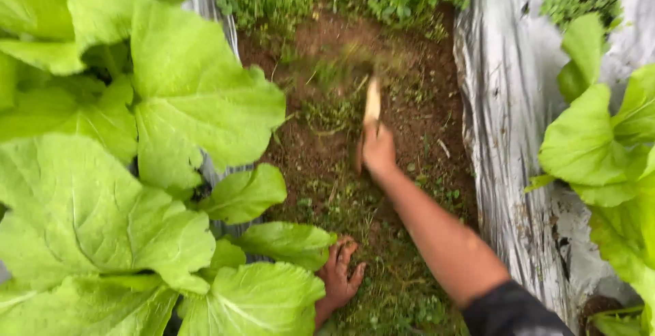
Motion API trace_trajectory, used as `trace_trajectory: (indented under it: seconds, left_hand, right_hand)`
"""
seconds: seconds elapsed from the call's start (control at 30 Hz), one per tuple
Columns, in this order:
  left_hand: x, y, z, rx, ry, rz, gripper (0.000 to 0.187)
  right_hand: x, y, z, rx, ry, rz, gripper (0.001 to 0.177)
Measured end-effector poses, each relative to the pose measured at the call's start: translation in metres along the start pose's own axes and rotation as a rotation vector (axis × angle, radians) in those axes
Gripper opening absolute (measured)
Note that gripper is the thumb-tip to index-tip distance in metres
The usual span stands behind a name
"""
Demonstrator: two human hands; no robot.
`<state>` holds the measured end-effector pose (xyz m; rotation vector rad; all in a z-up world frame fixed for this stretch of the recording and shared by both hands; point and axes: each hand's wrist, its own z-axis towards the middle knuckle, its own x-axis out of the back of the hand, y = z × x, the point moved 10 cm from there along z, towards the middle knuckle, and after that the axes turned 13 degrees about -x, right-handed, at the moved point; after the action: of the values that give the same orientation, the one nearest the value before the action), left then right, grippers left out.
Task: The person kneels in a garden bed and uses a small hand hoe to remove weeds from the soil between rows of leafy green vegetables. They repeatedly scrape the ground and pull out the weeds by hand, clearing the area around the plants.
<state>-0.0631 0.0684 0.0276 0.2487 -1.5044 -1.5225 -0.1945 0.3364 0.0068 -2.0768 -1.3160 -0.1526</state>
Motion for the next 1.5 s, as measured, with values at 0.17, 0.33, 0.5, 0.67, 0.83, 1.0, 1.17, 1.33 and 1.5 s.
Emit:
trace_trajectory:
  seconds: [0.17,0.33,0.5,0.67,0.83,1.0,1.17,1.33,1.5]
  left_hand:
    - [-0.001,0.002,0.011,-0.017,-0.167,0.033,0.040]
    - [0.003,0.004,0.017,-0.018,-0.235,0.105,0.043]
    - [0.005,0.005,0.018,-0.044,-0.271,0.161,0.044]
    - [-0.008,-0.010,0.002,0.085,-0.333,-0.030,0.049]
    - [0.028,0.032,0.053,-0.065,-0.432,0.190,0.040]
    - [0.023,0.033,0.053,-0.075,-0.393,0.176,0.037]
    - [0.000,-0.005,0.013,0.136,-0.459,0.088,0.037]
    - [0.017,0.021,0.041,-0.005,-0.406,0.126,0.040]
    - [0.025,0.039,0.053,-0.113,-0.361,0.013,0.033]
  right_hand:
    - [-0.042,-0.101,0.003,-0.169,-0.202,0.734,0.038]
    - [-0.048,-0.075,-0.048,-0.106,-0.237,0.193,0.050]
    - [-0.044,-0.021,-0.071,-0.168,-0.467,0.228,0.039]
    - [-0.039,-0.100,-0.015,-0.104,-0.176,0.502,0.048]
    - [-0.110,-0.168,-0.019,-0.174,-0.439,0.771,0.045]
    - [-0.099,-0.133,-0.047,-0.100,-0.620,0.508,0.061]
    - [-0.071,-0.072,-0.027,-0.246,-0.524,0.481,0.041]
    - [-0.095,-0.169,0.002,-0.125,-0.444,0.584,0.047]
    - [-0.115,-0.173,-0.045,-0.249,-0.599,0.628,0.049]
